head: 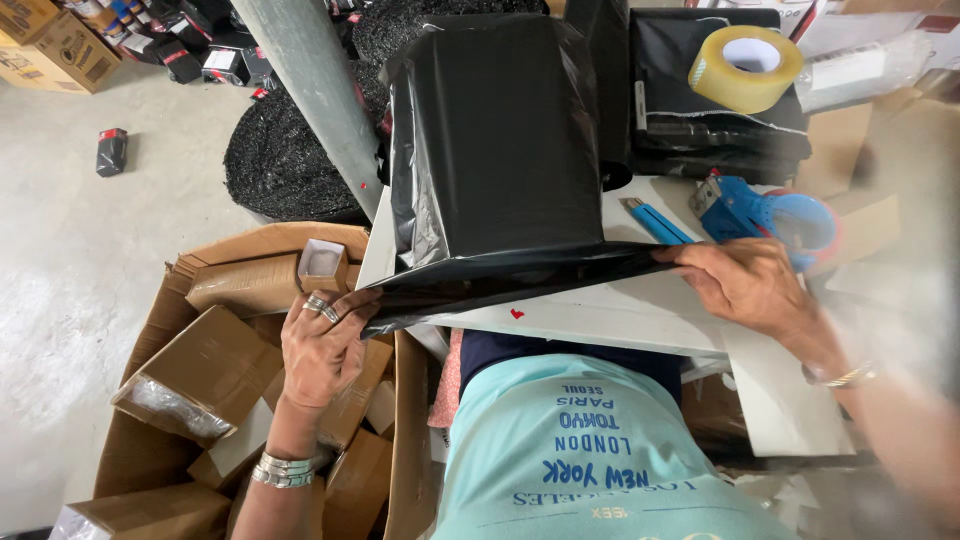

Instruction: The person wraps several small boxes in black plastic film, secures them with tape, and applies shipping labels by hand.

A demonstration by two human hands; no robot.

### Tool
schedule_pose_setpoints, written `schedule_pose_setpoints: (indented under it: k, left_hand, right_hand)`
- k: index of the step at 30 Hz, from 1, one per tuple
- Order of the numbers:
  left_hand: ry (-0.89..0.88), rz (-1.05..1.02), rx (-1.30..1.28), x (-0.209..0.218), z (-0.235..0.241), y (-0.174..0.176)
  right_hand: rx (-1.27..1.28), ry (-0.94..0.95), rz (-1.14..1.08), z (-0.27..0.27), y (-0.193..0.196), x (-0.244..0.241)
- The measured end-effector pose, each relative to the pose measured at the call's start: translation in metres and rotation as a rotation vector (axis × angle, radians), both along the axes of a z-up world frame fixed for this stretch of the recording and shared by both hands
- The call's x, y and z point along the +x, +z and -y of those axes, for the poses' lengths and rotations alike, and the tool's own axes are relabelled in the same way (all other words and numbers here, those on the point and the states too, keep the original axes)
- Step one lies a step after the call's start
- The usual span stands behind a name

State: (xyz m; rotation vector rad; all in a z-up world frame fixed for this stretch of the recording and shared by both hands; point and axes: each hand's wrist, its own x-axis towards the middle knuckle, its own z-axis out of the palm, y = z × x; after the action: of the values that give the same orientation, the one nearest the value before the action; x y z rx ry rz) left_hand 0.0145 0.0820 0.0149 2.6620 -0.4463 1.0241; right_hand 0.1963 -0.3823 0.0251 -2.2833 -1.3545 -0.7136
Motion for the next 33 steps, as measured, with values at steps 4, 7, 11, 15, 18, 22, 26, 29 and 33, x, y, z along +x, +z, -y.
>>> schedule_pose_setpoints:
  k: [4,7,11,15,18,22,26,29,33]
  left_hand:
    - [0.010,0.042,-0.039,0.005,0.005,0.000]
    - [0.045,0.022,-0.098,0.014,0.006,-0.001]
    - [0.151,-0.009,-0.332,0.044,0.006,-0.018]
    - [0.180,0.009,-0.450,0.083,0.010,-0.023]
    - [0.125,0.145,-0.505,0.104,0.027,-0.021]
    - [0.101,0.228,-0.576,0.134,0.049,-0.022]
    - [0.035,0.128,-0.885,0.153,0.073,-0.028]
    - [-0.116,0.183,-0.990,0.161,0.077,-0.030]
    - [-0.166,0.175,-1.028,0.178,0.074,-0.047]
  right_hand:
    - [0.127,-0.034,-0.082,-0.005,-0.007,0.003]
    - [0.175,-0.140,-0.237,-0.016,0.002,0.002]
    - [0.173,-0.307,-0.438,-0.038,0.028,0.003]
    - [0.180,-0.260,-0.489,-0.057,0.043,0.013]
    - [0.253,-0.203,-0.663,-0.071,0.041,0.025]
    - [0.354,-0.144,-0.752,-0.093,0.036,0.038]
    - [0.268,-0.063,-0.320,-0.112,0.033,0.045]
    - [0.254,-0.101,-0.374,-0.123,0.035,0.048]
    - [0.265,-0.282,-0.683,-0.124,0.038,0.049]
